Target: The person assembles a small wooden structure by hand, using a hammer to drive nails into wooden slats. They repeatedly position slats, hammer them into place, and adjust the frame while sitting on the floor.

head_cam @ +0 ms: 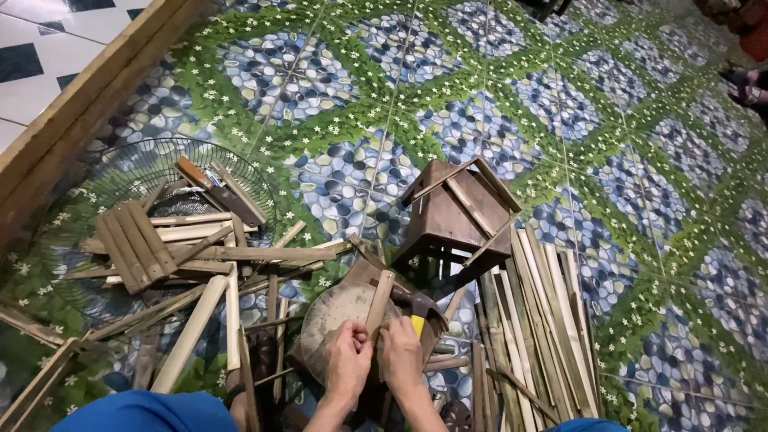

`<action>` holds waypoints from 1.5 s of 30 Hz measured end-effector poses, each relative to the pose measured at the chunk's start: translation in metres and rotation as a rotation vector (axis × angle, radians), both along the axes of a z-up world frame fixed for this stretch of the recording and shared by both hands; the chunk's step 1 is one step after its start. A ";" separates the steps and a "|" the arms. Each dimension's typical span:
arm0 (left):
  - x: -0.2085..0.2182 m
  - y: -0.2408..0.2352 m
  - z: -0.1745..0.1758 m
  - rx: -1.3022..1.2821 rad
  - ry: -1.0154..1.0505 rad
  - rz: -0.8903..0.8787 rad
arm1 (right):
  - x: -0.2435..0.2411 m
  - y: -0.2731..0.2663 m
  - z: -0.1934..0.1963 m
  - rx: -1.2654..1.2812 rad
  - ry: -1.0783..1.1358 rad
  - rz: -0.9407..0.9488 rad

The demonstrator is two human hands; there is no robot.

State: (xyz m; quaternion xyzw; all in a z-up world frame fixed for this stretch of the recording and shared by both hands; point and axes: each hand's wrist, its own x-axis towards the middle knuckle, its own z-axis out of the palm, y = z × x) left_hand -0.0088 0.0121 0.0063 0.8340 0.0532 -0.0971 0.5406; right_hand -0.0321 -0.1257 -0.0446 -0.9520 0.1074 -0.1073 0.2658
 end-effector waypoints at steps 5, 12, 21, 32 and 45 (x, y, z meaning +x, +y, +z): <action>0.000 0.001 -0.001 0.002 -0.014 0.007 | 0.007 -0.003 0.006 -0.233 0.066 0.053; 0.002 0.000 0.006 -0.012 0.076 -0.017 | 0.003 -0.029 0.039 0.902 0.142 -0.446; 0.002 0.001 0.004 -0.007 0.081 -0.019 | 0.005 -0.007 0.021 0.194 0.175 -0.297; -0.002 0.003 0.003 -0.021 -0.005 -0.014 | 0.003 0.001 0.046 0.397 0.165 -0.298; 0.001 0.002 -0.001 0.002 0.008 -0.019 | 0.005 0.021 0.064 0.491 0.132 -0.277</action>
